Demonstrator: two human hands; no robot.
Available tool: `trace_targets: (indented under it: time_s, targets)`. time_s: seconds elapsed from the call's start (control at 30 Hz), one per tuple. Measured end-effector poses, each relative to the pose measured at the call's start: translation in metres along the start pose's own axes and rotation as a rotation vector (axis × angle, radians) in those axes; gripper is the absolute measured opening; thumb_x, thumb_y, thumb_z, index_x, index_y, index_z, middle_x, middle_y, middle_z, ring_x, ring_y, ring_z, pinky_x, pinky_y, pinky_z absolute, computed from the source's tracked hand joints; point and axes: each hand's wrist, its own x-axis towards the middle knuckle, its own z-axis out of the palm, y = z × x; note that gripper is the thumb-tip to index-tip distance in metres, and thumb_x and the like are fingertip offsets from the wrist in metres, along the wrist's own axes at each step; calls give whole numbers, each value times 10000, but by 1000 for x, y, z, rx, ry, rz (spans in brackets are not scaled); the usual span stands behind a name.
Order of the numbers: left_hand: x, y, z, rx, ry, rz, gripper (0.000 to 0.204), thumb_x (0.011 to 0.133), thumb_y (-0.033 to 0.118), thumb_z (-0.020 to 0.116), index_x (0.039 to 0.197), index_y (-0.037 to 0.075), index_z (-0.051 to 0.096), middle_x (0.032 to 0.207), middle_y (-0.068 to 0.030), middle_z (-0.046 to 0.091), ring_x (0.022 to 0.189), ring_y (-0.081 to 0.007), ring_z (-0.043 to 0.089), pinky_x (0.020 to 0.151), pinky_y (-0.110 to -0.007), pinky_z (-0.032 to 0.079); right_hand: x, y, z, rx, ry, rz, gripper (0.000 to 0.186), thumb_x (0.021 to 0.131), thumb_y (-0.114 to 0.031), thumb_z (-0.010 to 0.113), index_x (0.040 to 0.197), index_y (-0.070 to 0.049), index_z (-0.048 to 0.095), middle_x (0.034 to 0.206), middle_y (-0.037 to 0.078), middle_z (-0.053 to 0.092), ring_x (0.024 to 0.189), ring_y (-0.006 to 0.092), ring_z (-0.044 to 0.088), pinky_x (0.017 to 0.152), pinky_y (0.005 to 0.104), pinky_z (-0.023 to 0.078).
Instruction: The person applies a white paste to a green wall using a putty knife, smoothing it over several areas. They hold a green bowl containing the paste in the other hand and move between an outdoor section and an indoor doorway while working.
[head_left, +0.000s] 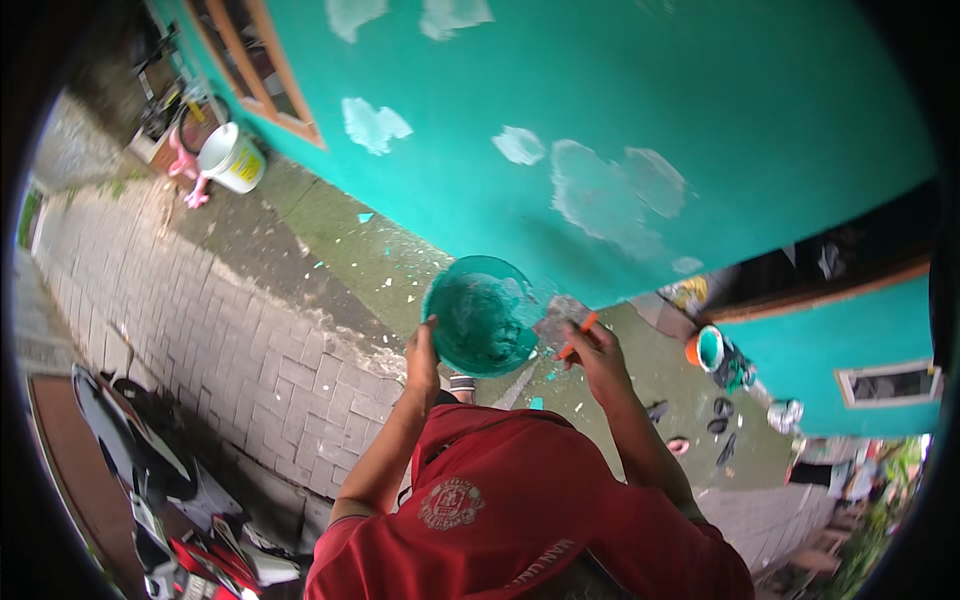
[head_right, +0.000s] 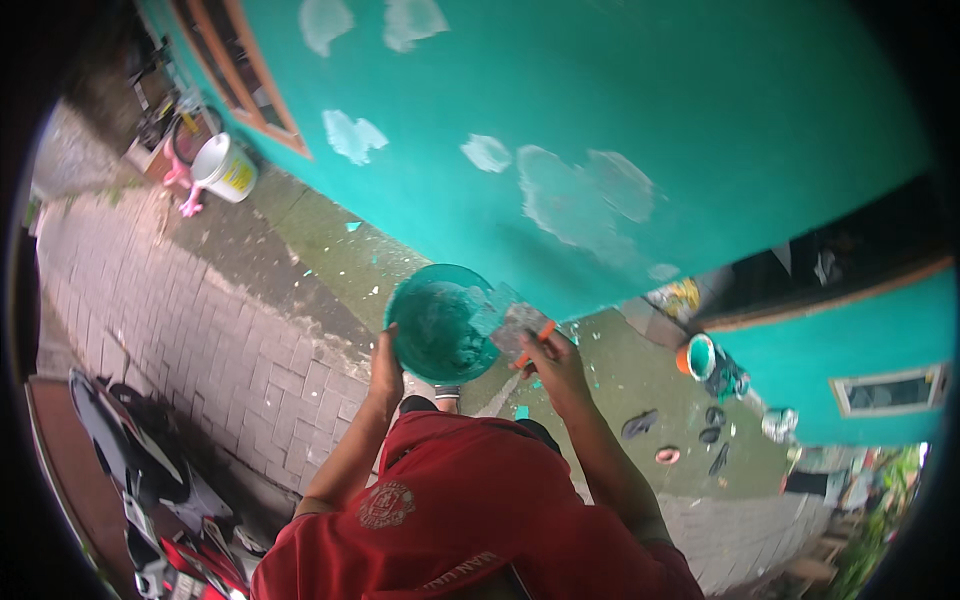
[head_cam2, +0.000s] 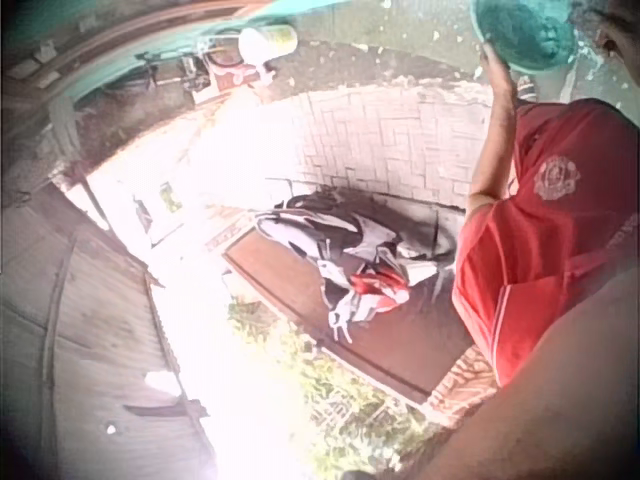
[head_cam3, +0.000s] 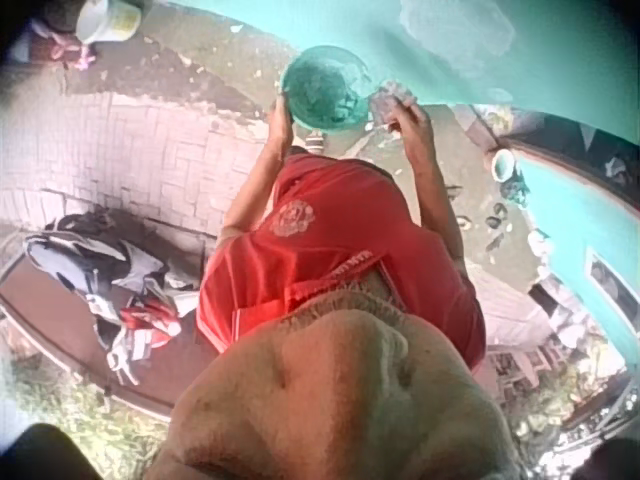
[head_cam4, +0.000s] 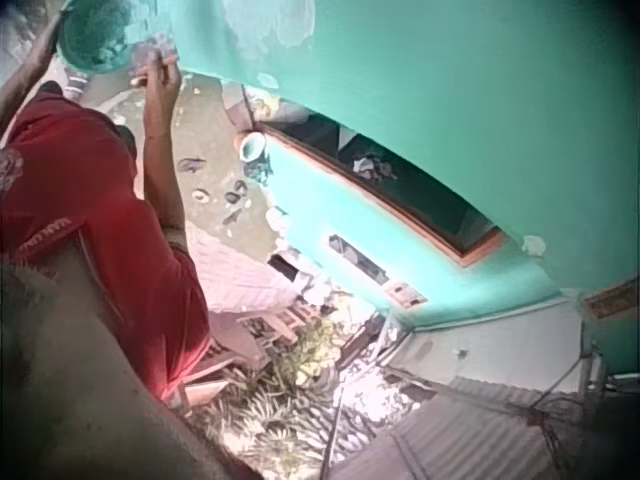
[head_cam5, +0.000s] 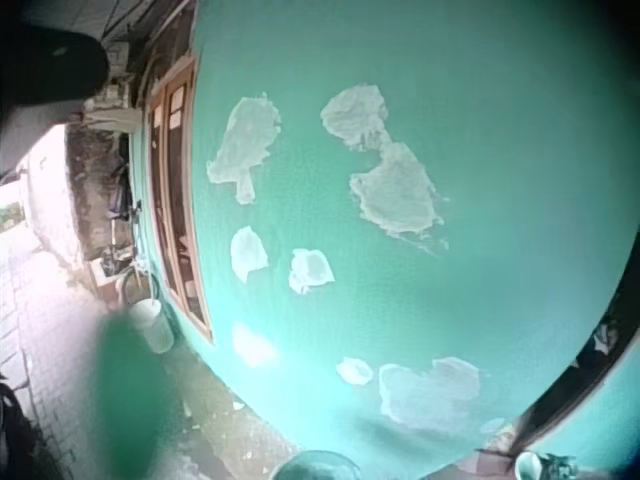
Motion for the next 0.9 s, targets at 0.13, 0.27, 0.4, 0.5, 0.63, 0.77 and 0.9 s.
trace_targets:
  time_s: [0.13, 0.27, 0.4, 0.5, 0.63, 0.77, 0.9]
  targets:
    - [-27, -7, 26, -40, -169, -46, 650, 971, 435, 557, 1412, -36, 482, 1407, -146, 549, 1300, -245, 527, 1100, -365, 396, -26, 12, -33, -64, 4, -53, 246, 993, -250, 663, 996, -5, 644, 766, 44, 674, 585, 104, 634, 491, 244, 456]
    - [-57, -43, 57, 22, -249, -88, 631, 982, 425, 547, 1415, -28, 476, 1414, -136, 543, 1312, -241, 515, 1114, -363, 378, -77, 32, -87, -122, 77, -38, 261, 992, -265, 661, 943, -10, 640, 693, 38, 669, 524, 67, 576, 467, 240, 426]
    - [-81, -89, 94, 119, -336, -166, 628, 990, 433, 538, 1409, -30, 477, 1407, -139, 545, 1311, -238, 514, 1110, -367, 380, -133, 47, -143, -114, 207, -6, 246, 993, -253, 660, 999, -8, 652, 677, 46, 672, 517, 52, 560, 464, 239, 418]
    - [-118, -113, 137, 224, -430, -205, 612, 992, 446, 526, 1379, -27, 491, 1338, -128, 585, 1237, -222, 562, 1053, -355, 429, -173, 65, -188, -51, 286, -26, 237, 993, -209, 657, 1089, 8, 658, 714, 50, 682, 553, 57, 589, 479, 232, 433]
    - [-149, -165, 174, 265, -478, -263, 604, 965, 471, 562, 1321, -15, 532, 1196, -100, 639, 1054, -179, 622, 895, -323, 497, -227, 79, -244, -32, 377, -77, 212, 984, -118, 639, 1147, 18, 649, 795, 55, 695, 636, 70, 631, 508, 225, 455]
    - [-179, -198, 223, 245, -531, -315, 618, 932, 493, 630, 1303, 3, 565, 1100, -77, 658, 920, -149, 635, 792, -284, 505, -258, 94, -295, 20, 476, -166, 203, 965, -48, 609, 1152, 22, 649, 831, 66, 694, 697, 90, 646, 564, 239, 489]
    - [-199, -223, 263, 263, -603, -313, 594, 957, 452, 604, 1337, -1, 547, 1133, -78, 659, 932, -157, 642, 818, -282, 510, -275, 102, -340, -48, 555, -290, 219, 945, -41, 625, 1151, 25, 656, 849, 75, 683, 695, 123, 648, 607, 266, 518]
